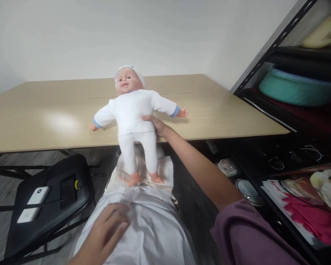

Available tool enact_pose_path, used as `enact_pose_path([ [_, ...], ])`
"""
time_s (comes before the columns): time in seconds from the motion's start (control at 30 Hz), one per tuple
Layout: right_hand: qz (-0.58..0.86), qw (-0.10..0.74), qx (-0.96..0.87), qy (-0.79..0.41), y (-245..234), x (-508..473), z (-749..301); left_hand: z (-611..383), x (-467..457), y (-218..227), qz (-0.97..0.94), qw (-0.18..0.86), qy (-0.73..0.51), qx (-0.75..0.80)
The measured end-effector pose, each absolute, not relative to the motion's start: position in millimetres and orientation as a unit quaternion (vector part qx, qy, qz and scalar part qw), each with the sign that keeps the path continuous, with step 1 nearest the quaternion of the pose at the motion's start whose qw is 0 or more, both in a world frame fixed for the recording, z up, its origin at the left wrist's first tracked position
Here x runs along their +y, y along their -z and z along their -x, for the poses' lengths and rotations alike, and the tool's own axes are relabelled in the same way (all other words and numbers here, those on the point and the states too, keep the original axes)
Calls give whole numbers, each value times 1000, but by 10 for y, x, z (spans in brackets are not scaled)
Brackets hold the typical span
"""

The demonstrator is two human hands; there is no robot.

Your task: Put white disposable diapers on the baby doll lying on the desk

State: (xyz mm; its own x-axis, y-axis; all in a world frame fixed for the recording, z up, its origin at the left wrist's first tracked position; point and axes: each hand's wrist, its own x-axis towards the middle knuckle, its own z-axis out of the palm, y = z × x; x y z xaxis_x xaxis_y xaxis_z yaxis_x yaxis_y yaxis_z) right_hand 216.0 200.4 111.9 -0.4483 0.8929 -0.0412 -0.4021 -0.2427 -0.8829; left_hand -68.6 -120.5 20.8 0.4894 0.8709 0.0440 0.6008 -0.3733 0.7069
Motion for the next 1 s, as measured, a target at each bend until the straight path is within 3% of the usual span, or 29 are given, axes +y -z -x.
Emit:
enact_pose_path([
  [0.13,259,431,-468,-727,-1110,2020,-2161,485,-1171,-257,-846,339,-93,401],
  [0.43,257,429,-475,-724,-1091,2064,-2160,400,-1200,-603,-832,390,-89,383],
  [0.57,268,433,-477,-717,-1106,2045,-2151,198,-1066,-498,-815,389,-121,412],
  [0.8,262,435,-476,-718,-1095,2055,-2141,246,-924,-338,-870,351,-31,344],
  [1.0,259,429,-474,-724,-1104,2037,-2155,293,-897,-292,-867,343,-34,360],
])
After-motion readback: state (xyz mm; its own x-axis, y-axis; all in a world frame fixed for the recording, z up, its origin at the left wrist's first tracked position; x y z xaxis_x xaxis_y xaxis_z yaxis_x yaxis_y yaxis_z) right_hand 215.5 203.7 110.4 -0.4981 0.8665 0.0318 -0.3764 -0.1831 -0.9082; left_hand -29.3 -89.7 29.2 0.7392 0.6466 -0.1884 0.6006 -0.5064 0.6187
